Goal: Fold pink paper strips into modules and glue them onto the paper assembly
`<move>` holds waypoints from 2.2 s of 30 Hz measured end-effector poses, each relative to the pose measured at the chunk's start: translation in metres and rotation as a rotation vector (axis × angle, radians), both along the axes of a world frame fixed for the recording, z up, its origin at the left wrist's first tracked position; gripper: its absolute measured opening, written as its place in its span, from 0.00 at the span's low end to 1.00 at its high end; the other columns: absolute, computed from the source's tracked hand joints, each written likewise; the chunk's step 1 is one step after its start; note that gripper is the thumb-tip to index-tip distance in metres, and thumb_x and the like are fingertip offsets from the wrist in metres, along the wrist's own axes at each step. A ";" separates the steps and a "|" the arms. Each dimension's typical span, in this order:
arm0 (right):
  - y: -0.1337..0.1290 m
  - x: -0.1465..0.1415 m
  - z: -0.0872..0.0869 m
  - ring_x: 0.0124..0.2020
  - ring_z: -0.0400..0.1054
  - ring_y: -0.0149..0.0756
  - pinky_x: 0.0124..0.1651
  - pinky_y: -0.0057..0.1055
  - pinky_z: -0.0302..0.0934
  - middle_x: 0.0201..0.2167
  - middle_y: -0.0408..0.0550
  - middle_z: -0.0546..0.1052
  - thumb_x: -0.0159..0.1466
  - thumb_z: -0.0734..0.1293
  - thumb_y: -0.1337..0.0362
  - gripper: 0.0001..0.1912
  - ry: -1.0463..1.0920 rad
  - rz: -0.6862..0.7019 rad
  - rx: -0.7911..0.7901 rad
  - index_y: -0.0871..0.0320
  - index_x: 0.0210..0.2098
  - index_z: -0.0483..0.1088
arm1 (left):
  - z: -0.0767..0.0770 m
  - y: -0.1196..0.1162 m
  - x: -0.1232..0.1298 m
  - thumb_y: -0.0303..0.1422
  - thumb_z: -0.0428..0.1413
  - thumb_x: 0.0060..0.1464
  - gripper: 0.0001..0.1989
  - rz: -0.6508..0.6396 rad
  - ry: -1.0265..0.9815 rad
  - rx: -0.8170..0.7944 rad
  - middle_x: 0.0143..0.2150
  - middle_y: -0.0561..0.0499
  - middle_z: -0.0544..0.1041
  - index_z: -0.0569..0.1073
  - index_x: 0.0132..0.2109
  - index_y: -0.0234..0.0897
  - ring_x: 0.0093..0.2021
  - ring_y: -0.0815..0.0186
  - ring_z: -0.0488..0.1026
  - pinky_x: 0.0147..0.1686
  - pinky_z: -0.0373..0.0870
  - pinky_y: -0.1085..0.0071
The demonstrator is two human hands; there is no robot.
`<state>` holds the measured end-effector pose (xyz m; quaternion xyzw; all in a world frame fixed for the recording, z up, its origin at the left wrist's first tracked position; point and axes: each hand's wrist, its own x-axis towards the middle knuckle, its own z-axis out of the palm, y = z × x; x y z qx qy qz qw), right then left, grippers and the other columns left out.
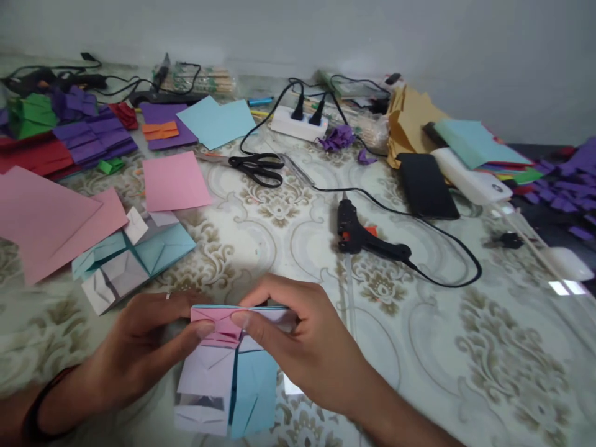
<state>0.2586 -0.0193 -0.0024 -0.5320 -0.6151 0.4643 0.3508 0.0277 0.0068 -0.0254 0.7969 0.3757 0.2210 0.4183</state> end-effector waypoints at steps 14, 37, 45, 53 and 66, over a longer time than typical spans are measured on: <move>0.000 -0.003 -0.013 0.34 0.76 0.34 0.34 0.28 0.72 0.32 0.44 0.81 0.66 0.72 0.69 0.06 0.051 0.035 0.145 0.50 0.37 0.79 | -0.006 -0.013 0.005 0.29 0.50 0.71 0.11 0.007 -0.083 0.255 0.34 0.52 0.83 0.77 0.41 0.39 0.32 0.66 0.79 0.34 0.70 0.70; 0.005 0.024 -0.019 0.32 0.71 0.36 0.33 0.30 0.65 0.33 0.45 0.77 0.66 0.73 0.59 0.04 0.105 -0.376 0.046 0.49 0.39 0.76 | 0.006 0.005 -0.001 0.34 0.55 0.65 0.24 -0.091 -0.204 -0.307 0.21 0.58 0.53 0.53 0.23 0.38 0.23 0.71 0.55 0.24 0.50 0.68; 0.004 0.029 -0.019 0.34 0.72 0.35 0.32 0.27 0.65 0.37 0.45 0.78 0.67 0.73 0.59 0.07 0.042 -0.275 -0.027 0.50 0.44 0.76 | 0.007 0.010 -0.003 0.30 0.54 0.64 0.19 -0.153 -0.241 -0.356 0.23 0.58 0.55 0.57 0.25 0.38 0.24 0.71 0.56 0.24 0.53 0.70; 0.005 0.027 -0.018 0.31 0.69 0.30 0.30 0.21 0.63 0.33 0.42 0.77 0.66 0.75 0.60 0.07 0.053 -0.245 -0.035 0.50 0.43 0.77 | 0.004 0.011 -0.004 0.32 0.54 0.66 0.21 -0.176 -0.295 -0.431 0.23 0.58 0.54 0.56 0.25 0.38 0.24 0.72 0.53 0.23 0.50 0.70; 0.003 0.029 -0.021 0.37 0.72 0.31 0.37 0.21 0.66 0.37 0.42 0.79 0.67 0.74 0.62 0.07 0.226 -0.167 -0.012 0.47 0.44 0.78 | 0.003 0.014 -0.004 0.31 0.53 0.67 0.15 -0.263 -0.403 -0.473 0.27 0.56 0.64 0.68 0.29 0.36 0.27 0.71 0.61 0.28 0.56 0.71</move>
